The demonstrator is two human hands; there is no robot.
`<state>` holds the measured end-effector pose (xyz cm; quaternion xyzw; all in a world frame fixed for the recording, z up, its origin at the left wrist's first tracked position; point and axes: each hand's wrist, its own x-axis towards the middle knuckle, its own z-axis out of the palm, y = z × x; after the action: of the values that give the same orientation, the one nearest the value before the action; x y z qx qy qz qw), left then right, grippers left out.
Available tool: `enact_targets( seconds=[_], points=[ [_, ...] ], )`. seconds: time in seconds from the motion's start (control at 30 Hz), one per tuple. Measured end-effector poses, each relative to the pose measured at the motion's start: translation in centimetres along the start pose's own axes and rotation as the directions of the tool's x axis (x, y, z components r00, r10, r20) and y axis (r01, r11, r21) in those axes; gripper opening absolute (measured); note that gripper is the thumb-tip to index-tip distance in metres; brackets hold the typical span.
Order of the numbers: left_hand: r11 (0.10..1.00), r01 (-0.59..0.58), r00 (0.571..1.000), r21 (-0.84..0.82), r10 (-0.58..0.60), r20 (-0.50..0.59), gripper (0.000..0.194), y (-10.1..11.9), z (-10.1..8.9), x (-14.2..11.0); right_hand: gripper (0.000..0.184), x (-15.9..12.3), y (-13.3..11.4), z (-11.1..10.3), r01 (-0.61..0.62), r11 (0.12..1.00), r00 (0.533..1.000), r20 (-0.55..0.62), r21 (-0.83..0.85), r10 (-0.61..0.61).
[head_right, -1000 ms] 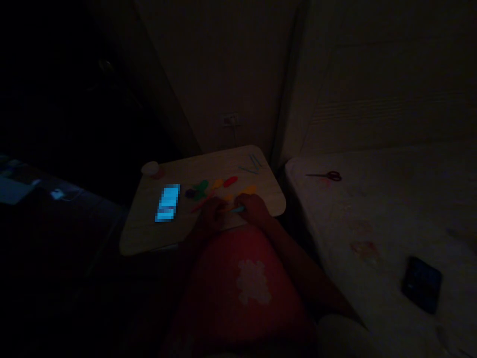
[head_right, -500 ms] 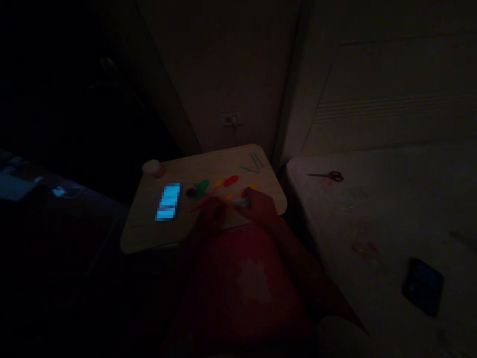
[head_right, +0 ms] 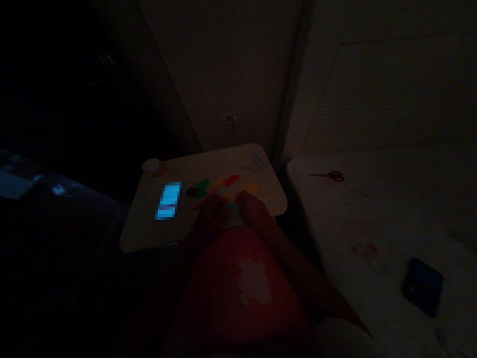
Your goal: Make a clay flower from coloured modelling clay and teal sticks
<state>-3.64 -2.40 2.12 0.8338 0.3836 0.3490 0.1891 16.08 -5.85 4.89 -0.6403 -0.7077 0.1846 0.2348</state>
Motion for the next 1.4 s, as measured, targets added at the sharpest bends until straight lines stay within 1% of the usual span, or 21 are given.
enact_targets(
  seconds=[0.1,0.17,0.27,0.33,0.4,0.47,0.53,0.6,0.67,0.83,0.9,1.07,1.17,1.3,1.4],
  points=[
    [0.999,-0.023,1.0,-0.036,0.023,0.009,0.01,-0.1,-0.1,0.0,0.016,0.1,-0.3,0.4,0.032,0.998,0.999,-0.004,0.05,-0.032],
    [0.998,-0.004,1.0,-0.065,0.003,-0.01,0.014,-0.4,0.0,0.2,0.017,0.3,-0.4,0.5,0.079,0.994,0.997,-0.011,0.079,-0.078],
    [0.993,0.052,0.994,-0.103,-0.061,-0.093,0.019,-0.9,0.1,0.4,0.023,0.5,-0.3,0.3,0.147,0.984,0.989,-0.03,0.1,-0.145],
    [0.988,0.11,0.98,-0.112,-0.126,-0.151,0.019,-1.3,0.2,0.5,0.029,0.3,0.0,0.2,0.149,0.984,0.989,-0.023,0.101,-0.147],
    [0.98,0.171,0.966,-0.106,-0.188,-0.178,0.018,-1.5,0.3,0.5,0.034,0.1,0.5,0.3,0.113,0.985,0.993,0.004,0.133,-0.115],
    [0.978,0.196,0.965,-0.075,-0.206,-0.163,0.018,-1.6,0.4,0.5,0.035,-0.1,1.0,0.5,0.047,0.979,0.999,0.005,0.199,-0.049],
    [0.983,0.183,0.975,-0.03,-0.185,-0.124,0.017,-1.5,0.5,0.4,0.034,-0.1,1.4,0.7,-0.038,0.965,0.997,-0.051,0.259,0.053],
    [0.986,0.165,0.983,0.022,-0.162,-0.087,0.018,-1.3,0.6,0.3,0.033,0.3,1.6,0.8,-0.131,0.95,0.978,-0.119,0.282,0.171],
    [0.983,0.16,0.986,0.089,-0.155,-0.069,0.018,-1.1,0.6,0.2,0.033,0.7,1.6,0.6,-0.202,0.942,0.959,-0.142,0.267,0.245],
    [0.935,0.135,0.99,0.328,-0.137,-0.018,0.02,-0.6,0.5,0.1,0.03,1.4,1.0,0.2,-0.305,0.942,0.945,-0.082,0.14,0.318],
    [0.916,0.128,0.991,0.38,-0.135,-0.006,0.021,-0.6,0.6,0.1,0.03,1.4,0.8,0.1,-0.334,0.936,0.937,-0.074,0.111,0.343],
    [0.904,0.135,0.99,0.407,-0.143,-0.011,0.021,-0.5,0.7,0.2,0.031,1.4,0.9,0.3,-0.348,0.937,0.935,-0.064,0.031,0.35],
    [0.904,0.136,0.99,0.404,-0.141,-0.018,0.021,-0.4,0.8,0.3,0.032,1.4,0.9,0.4,-0.326,0.945,0.944,-0.053,-0.031,0.324],
    [0.921,0.11,0.994,0.374,-0.1,-0.046,0.018,-0.5,0.9,0.3,0.031,1.3,0.7,0.3,-0.288,0.954,0.957,-0.053,-0.082,0.284],
    [0.927,0.103,0.995,0.362,-0.097,-0.036,0.019,-0.6,0.8,0.4,0.031,1.2,0.6,0.4,-0.271,0.956,0.962,-0.051,-0.112,0.267]
  ],
)
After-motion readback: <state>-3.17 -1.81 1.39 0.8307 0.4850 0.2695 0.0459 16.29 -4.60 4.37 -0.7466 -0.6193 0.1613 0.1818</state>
